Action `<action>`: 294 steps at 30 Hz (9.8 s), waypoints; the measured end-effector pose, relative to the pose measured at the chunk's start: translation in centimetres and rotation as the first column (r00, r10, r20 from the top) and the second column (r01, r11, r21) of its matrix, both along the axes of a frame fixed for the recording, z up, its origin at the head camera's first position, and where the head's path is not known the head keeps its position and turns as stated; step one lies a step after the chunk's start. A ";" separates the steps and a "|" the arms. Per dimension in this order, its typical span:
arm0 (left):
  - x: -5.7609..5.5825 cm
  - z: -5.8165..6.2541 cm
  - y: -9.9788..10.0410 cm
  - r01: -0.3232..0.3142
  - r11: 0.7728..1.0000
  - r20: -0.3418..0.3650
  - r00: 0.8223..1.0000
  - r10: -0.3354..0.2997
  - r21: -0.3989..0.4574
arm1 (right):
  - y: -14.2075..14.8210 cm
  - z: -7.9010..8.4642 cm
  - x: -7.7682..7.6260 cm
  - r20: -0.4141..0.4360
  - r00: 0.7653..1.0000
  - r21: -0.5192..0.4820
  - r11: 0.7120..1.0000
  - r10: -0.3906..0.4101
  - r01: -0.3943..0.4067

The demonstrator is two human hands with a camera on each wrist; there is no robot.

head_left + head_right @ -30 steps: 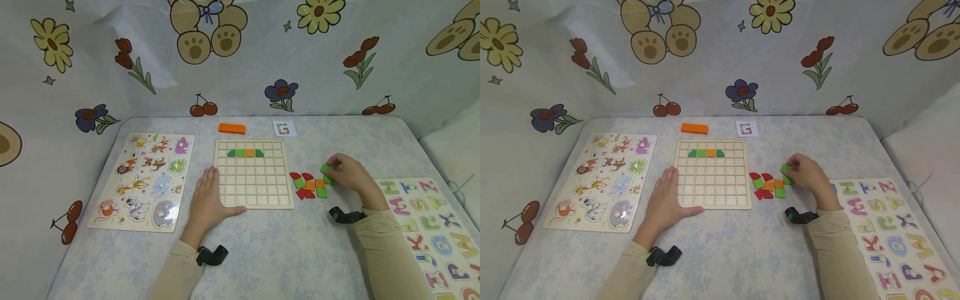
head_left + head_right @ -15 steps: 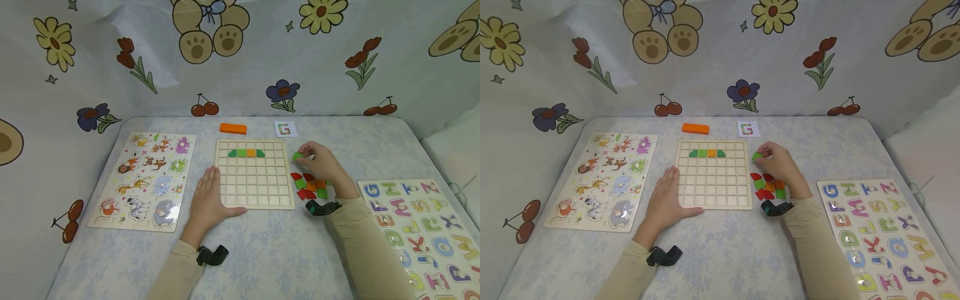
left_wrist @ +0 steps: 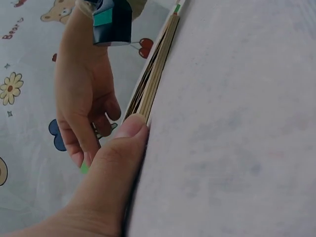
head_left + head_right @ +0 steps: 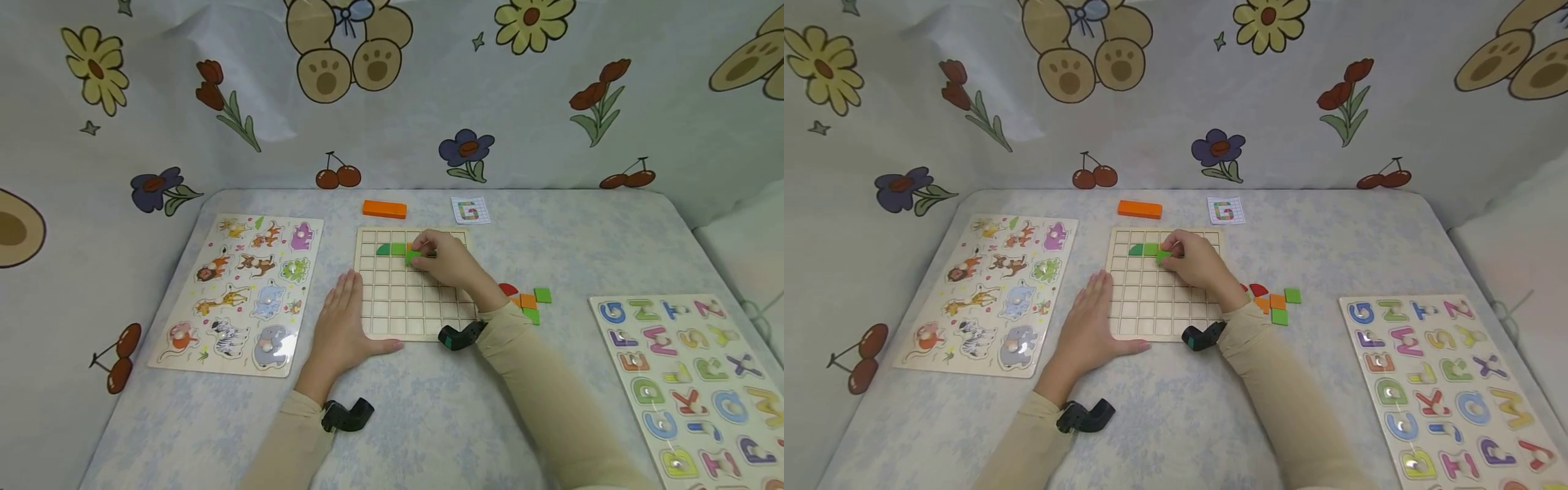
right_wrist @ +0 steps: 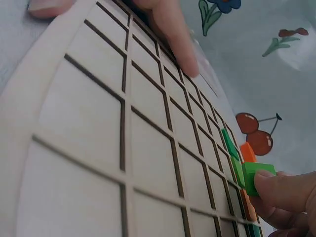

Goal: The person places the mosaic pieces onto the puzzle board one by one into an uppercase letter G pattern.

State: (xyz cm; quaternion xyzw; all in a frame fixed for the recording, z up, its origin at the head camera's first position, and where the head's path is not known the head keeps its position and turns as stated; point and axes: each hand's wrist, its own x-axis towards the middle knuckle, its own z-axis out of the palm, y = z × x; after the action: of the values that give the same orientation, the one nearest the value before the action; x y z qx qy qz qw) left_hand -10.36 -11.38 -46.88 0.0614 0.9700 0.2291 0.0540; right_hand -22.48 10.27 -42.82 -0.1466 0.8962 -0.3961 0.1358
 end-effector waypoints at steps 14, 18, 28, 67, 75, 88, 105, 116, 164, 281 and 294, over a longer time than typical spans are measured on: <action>-0.1 -0.2 -0.2 -0.003 1.000 -0.049 0.999 0.003 0.007 | -4.7 -0.5 0.2 -0.098 0.993 0.043 0.997 0.070 -0.066; -0.2 -0.3 -0.2 -0.003 1.000 -0.052 0.999 0.004 0.009 | -5.1 -0.6 0.2 -0.115 0.991 0.086 0.995 0.067 -0.057; -0.1 -0.4 -0.1 0.000 1.000 -0.046 0.999 -0.001 -0.003 | -4.9 -0.6 0.9 -0.164 0.980 0.235 0.969 0.117 -0.076; 0.2 -0.5 -0.3 -0.019 1.000 -0.039 0.999 0.019 0.013 | 15.8 1.5 6.8 0.024 0.998 0.387 0.921 -0.058 0.044; 0.1 -0.5 -0.2 -0.015 1.000 -0.055 0.998 0.016 0.017 | 16.4 0.9 6.7 0.012 0.997 0.341 0.938 -0.071 0.062; 0.1 -0.6 -0.3 -0.012 1.000 -0.052 0.999 0.013 0.014 | 15.5 1.7 5.7 0.004 0.997 0.219 0.973 -0.082 0.079; 0.1 -0.4 -0.2 -0.012 1.000 -0.038 0.999 0.012 -0.002 | 2.2 0.3 2.0 -0.031 0.994 -0.007 0.995 0.102 -0.102; 0.1 -0.3 -0.3 -0.004 1.000 -0.047 0.999 0.004 -0.010 | -4.2 -0.7 1.6 -0.079 0.985 -0.014 0.988 0.153 -0.155; 0.1 -0.4 -0.2 -0.011 1.000 -0.042 0.999 0.011 0.007 | 16.3 1.7 7.1 0.002 0.993 0.412 0.905 -0.121 0.109; 0.1 -0.3 -0.5 0.006 1.000 -0.022 1.000 -0.005 0.016 | 13.1 0.6 6.3 -0.095 0.979 0.343 0.918 -0.178 0.200; 0.1 -0.2 -0.4 0.008 1.000 -0.009 1.000 -0.007 0.023 | 14.5 -0.2 5.1 -0.061 0.994 0.278 0.955 -0.093 0.107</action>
State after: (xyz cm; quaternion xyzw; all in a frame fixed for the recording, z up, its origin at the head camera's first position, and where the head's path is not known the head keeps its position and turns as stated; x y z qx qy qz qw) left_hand -10.24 -11.73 -47.09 0.0667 0.9673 0.2397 0.0498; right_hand -17.38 24.76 -43.03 -0.0898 0.9526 -0.2676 0.1137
